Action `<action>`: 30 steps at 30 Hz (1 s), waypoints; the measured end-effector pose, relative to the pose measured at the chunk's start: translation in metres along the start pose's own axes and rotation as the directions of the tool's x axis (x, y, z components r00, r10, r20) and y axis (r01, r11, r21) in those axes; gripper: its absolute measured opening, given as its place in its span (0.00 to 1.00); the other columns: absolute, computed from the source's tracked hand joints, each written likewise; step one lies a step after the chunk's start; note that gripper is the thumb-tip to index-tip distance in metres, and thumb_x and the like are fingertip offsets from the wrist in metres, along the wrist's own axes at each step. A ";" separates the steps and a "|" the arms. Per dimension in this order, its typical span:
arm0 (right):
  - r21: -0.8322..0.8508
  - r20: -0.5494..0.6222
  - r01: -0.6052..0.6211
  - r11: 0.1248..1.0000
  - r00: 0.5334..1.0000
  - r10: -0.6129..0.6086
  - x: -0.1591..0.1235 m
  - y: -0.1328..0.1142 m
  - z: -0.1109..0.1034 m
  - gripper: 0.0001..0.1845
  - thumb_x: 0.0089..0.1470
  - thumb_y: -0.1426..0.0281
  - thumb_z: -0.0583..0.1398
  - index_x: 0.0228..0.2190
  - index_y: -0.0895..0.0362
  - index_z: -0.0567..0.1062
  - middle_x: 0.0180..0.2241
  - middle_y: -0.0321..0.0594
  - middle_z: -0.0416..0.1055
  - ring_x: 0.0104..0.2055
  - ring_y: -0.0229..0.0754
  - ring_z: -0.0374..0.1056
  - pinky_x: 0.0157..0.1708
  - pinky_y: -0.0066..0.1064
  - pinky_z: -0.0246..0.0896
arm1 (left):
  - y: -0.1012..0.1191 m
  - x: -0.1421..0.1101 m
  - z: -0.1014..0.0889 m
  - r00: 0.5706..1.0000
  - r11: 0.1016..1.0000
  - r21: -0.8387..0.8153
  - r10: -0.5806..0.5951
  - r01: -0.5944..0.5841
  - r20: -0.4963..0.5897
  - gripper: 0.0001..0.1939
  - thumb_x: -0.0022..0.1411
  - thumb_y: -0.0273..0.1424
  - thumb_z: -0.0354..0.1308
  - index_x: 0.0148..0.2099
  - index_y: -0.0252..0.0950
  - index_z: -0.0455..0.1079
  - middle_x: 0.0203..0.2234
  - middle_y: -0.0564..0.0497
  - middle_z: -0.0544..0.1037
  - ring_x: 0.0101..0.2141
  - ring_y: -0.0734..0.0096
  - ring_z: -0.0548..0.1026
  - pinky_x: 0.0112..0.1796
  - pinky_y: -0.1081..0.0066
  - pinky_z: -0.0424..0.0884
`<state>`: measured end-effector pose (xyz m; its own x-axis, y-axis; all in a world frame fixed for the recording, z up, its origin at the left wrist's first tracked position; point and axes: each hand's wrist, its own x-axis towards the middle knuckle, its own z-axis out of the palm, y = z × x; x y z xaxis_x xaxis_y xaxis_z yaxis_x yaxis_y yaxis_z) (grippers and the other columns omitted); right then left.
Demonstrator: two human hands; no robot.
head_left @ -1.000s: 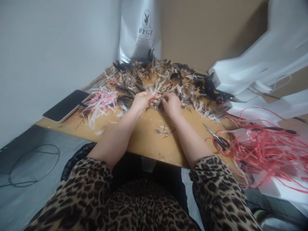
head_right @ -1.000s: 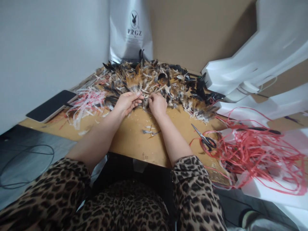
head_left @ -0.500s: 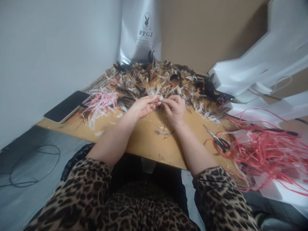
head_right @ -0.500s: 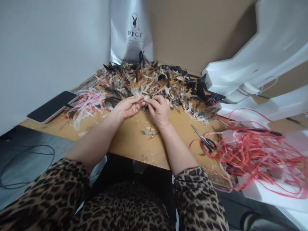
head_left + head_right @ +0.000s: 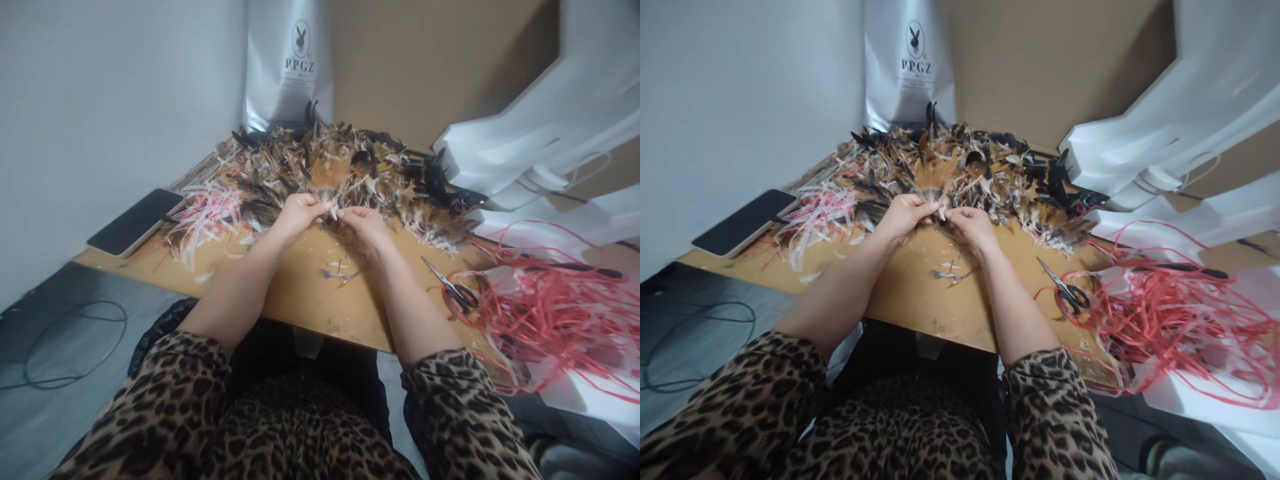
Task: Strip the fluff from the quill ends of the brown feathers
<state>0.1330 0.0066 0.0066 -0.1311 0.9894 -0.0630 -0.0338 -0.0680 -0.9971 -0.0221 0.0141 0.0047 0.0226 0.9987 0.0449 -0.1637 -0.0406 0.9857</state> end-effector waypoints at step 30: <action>0.247 -0.189 0.164 0.955 0.975 -0.119 0.006 0.015 0.014 0.16 0.33 0.61 0.70 0.25 0.56 0.75 0.21 0.29 0.70 0.23 0.31 0.63 0.27 0.26 0.62 | -0.006 -0.006 0.009 0.942 0.913 -0.265 -0.258 0.311 0.217 0.06 0.55 0.26 0.63 0.30 0.25 0.73 0.23 0.46 0.78 0.22 0.82 0.74 0.24 0.82 0.65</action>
<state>0.1175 0.0097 -0.0083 0.0630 0.9968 0.0488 -0.2986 0.0655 -0.9521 -0.0123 0.0076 -0.0003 0.2772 0.9444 -0.1769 -0.4034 0.2815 0.8707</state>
